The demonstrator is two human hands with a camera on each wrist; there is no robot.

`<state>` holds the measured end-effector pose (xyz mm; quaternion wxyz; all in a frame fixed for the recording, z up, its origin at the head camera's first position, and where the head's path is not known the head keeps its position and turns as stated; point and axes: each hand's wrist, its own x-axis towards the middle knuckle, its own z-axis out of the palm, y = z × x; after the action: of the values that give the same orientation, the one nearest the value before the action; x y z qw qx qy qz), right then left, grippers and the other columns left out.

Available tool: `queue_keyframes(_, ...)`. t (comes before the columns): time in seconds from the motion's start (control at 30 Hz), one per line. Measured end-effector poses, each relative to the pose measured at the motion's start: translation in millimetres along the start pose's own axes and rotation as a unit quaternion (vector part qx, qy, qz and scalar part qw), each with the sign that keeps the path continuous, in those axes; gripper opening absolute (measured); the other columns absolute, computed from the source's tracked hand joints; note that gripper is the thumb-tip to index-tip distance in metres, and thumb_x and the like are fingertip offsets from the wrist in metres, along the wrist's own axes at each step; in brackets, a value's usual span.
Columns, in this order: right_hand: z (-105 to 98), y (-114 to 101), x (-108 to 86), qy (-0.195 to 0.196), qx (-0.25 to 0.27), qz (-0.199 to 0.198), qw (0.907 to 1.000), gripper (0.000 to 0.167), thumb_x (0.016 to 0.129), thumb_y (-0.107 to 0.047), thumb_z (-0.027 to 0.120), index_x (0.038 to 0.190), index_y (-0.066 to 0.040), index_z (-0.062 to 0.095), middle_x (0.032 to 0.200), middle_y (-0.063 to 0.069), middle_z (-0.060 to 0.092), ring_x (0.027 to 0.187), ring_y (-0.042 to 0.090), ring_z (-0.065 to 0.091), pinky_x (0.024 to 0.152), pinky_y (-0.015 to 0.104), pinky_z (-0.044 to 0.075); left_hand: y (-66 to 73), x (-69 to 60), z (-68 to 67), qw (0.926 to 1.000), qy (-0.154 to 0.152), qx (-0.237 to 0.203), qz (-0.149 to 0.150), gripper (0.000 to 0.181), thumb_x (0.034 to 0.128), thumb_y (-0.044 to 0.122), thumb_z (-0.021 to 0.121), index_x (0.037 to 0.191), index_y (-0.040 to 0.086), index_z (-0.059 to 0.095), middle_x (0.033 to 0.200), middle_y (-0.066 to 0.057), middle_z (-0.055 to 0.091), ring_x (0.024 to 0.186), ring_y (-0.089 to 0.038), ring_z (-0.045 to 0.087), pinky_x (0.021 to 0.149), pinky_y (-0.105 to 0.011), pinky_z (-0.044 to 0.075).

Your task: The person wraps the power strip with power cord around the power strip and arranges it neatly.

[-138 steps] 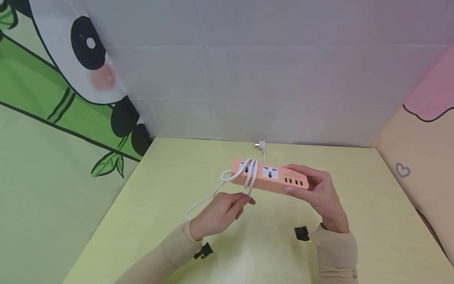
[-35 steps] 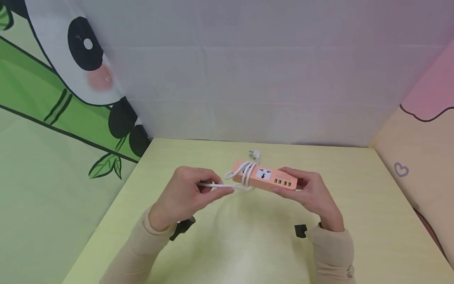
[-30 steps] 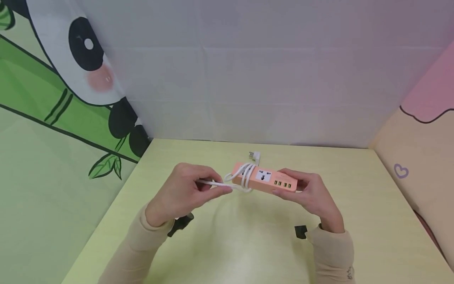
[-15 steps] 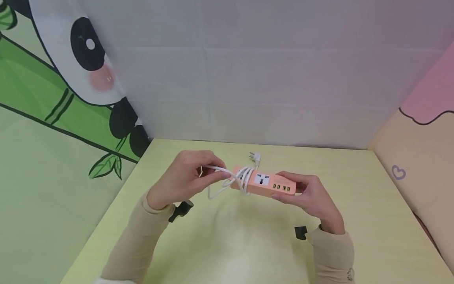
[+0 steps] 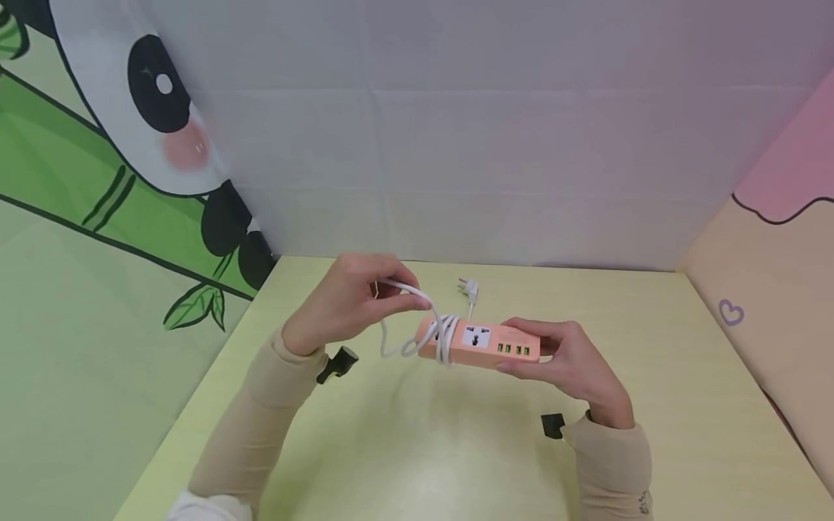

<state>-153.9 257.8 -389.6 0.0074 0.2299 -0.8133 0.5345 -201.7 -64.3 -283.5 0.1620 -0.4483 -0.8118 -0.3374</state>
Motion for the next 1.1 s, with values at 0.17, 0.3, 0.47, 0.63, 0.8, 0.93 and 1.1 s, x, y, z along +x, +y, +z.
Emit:
queue_keyframes(0.17,0,-2,-0.3,-0.007,0.000,0.001,1.0000,0.051,0.082,-0.002,0.083,0.130,-0.006,0.068,0.101,-0.002,0.075,0.077,0.013,0.065,0.061,0.026,0.052,-5.9,4.4,0.2,0.9997,-0.003,-0.010,-0.024,0.017,0.0806,0.026,0.087,0.084,0.013,0.076,0.073,0.007,0.068,0.060,-0.004,0.052,0.060,-0.020,0.048)
queue_keyframes(0.3,0,-3,-0.8,-0.009,-0.003,0.004,0.9999,0.051,0.082,-0.002,0.083,0.130,-0.006,0.068,0.101,-0.002,0.075,0.077,0.014,0.065,0.058,0.026,0.050,-11.7,7.5,1.4,0.9988,-0.008,-0.017,-0.044,0.018,0.0799,0.027,0.088,0.085,0.014,0.076,0.075,0.008,0.069,0.062,-0.004,0.055,0.062,-0.021,0.050)
queue_keyframes(0.47,0,-4,-1.9,-0.015,-0.001,-0.002,0.9999,0.052,0.081,-0.001,0.083,0.130,-0.006,0.068,0.103,-0.002,0.075,0.077,0.014,0.065,0.060,0.026,0.051,-15.7,11.0,3.0,0.9984,-0.012,-0.008,-0.055,0.020,0.0800,0.032,0.087,0.085,0.016,0.076,0.074,0.009,0.069,0.060,-0.005,0.053,0.059,-0.022,0.047)
queue_keyframes(0.63,1,-4,-2.0,-0.025,0.010,-0.017,0.9995,0.053,0.080,0.001,0.083,0.130,-0.005,0.068,0.105,-0.001,0.075,0.078,0.014,0.066,0.061,0.026,0.052,-18.4,13.4,5.2,0.9973,-0.016,-0.001,-0.071,0.023,0.0791,0.036,0.088,0.084,0.016,0.076,0.073,0.009,0.068,0.059,-0.005,0.053,0.058,-0.022,0.046)
queue_keyframes(0.8,2,-4,-3.0,-0.031,0.013,-0.025,0.9991,0.054,0.079,0.001,0.084,0.130,-0.006,0.068,0.104,0.001,0.076,0.078,0.015,0.067,0.061,0.026,0.053,-21.6,14.3,8.2,0.9967,-0.016,0.001,-0.079,0.022,0.0790,0.035,0.088,0.082,0.016,0.076,0.072,0.008,0.068,0.058,-0.006,0.052,0.057,-0.021,0.045)
queue_keyframes(0.93,2,-6,-3.8,-0.033,0.015,-0.024,0.9991,0.054,0.079,0.001,0.084,0.130,-0.007,0.068,0.104,0.001,0.076,0.079,0.016,0.067,0.063,0.026,0.053,-23.8,14.5,11.6,0.9964,-0.014,-0.005,-0.084,0.023,0.0790,0.035,0.088,0.081,0.016,0.076,0.069,0.008,0.066,0.058,-0.009,0.052,0.055,-0.021,0.042)
queue_keyframes(1.1,2,-7,-4.2,-0.044,0.024,-0.035,0.9981,0.054,0.079,0.003,0.083,0.129,-0.005,0.068,0.104,0.003,0.075,0.080,0.016,0.068,0.065,0.026,0.055,-27.1,14.6,17.3,0.9958,-0.010,-0.003,-0.091,0.025,0.0776,0.038,0.088,0.079,0.017,0.075,0.066,0.009,0.064,0.057,-0.008,0.051,0.055,-0.021,0.041)
